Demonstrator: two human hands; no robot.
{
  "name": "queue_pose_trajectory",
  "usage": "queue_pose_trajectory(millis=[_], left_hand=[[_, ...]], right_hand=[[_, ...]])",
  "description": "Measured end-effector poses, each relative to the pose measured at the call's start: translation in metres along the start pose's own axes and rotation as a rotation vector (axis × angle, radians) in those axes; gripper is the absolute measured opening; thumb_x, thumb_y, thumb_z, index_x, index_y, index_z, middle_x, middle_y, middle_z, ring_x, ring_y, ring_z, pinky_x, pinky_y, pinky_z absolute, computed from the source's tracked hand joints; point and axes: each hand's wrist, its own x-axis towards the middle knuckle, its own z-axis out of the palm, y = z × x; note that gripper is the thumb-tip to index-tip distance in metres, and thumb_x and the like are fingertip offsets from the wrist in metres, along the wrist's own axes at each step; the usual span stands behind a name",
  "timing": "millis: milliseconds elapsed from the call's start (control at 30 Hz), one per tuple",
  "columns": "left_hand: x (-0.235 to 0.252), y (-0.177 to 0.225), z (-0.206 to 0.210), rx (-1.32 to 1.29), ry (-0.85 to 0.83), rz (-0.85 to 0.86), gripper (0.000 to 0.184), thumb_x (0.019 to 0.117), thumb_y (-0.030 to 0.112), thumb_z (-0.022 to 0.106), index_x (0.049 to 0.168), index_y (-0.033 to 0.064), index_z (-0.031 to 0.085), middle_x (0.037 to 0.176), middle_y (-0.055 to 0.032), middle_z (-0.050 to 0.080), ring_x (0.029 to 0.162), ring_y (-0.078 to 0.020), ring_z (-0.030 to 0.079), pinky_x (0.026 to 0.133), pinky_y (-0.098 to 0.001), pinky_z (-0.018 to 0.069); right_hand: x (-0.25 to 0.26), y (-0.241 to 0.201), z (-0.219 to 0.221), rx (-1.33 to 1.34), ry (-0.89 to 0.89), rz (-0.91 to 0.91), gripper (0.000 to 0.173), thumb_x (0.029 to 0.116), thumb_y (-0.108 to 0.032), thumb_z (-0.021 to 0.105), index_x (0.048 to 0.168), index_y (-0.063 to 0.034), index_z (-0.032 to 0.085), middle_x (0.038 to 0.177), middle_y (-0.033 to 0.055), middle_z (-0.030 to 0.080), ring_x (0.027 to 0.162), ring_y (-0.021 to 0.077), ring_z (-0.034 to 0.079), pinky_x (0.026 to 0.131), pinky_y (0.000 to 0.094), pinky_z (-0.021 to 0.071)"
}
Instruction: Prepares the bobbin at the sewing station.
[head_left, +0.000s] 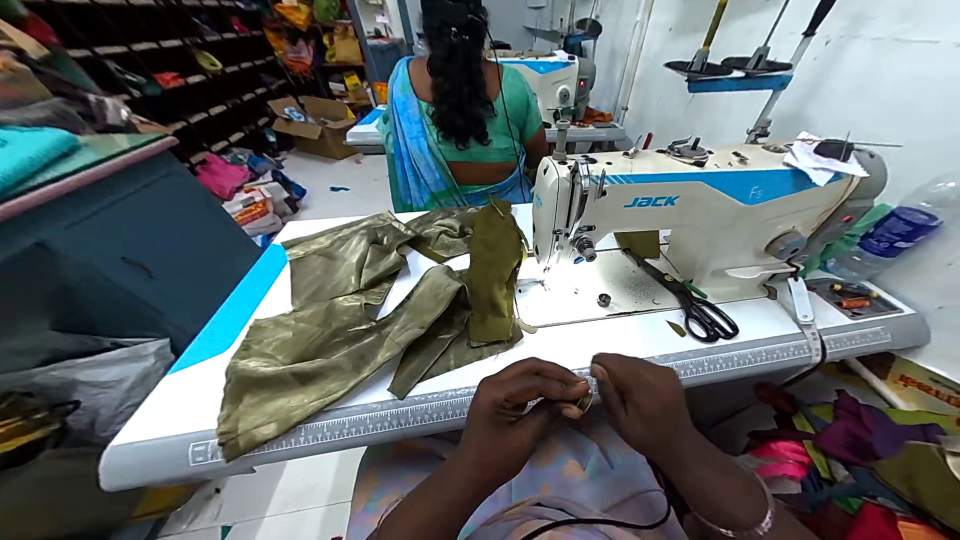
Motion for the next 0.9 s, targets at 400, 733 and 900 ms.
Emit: queue_pose_trajectory(millis=[400,733,900], left_hand=[[0.0,0.001,0.0,0.006,0.04,-0.002,0.015,0.0898,0.007,0.075,0.103,0.013,0.078,0.109,0.0035,0.072,0.097,-0.0051,0.07,0.083,-0.0211,0.0605],[0.001,0.0,-0.002,0.043,0.026,0.007,0.015,0.0897,0.006,0.074,0.102,0.0129,0.078,0.108,0.0029,0.072,0.098,-0.0056,0.07,0.085,-0.0217,0.0606],[0.001,0.003,0.0,0.005,-0.019,0.008,0.013,0.0906,0.006,0.074,0.102,0.0104,0.078,0.108,0.0015,0.072,0.096,-0.0057,0.07,0.083,-0.0213,0.0609]], right_hand=[[-0.011,-0.019,0.005,0.105,-0.101,-0.05,0.025,0.1055,-0.02,0.048,0.092,-0.0081,0.065,0.068,0.0038,0.063,0.059,0.0148,0.062,0.054,0.0279,0.0514],[-0.01,-0.024,0.0,0.13,-0.125,-0.083,0.028,0.1078,-0.022,0.044,0.094,-0.0088,0.065,0.068,0.0038,0.062,0.059,0.0155,0.061,0.054,0.0282,0.0504],[0.003,-0.002,-0.008,0.114,-0.02,0.007,0.029,0.108,-0.023,0.044,0.09,-0.0076,0.061,0.066,0.0018,0.056,0.057,0.0086,0.055,0.052,0.0205,0.0464]])
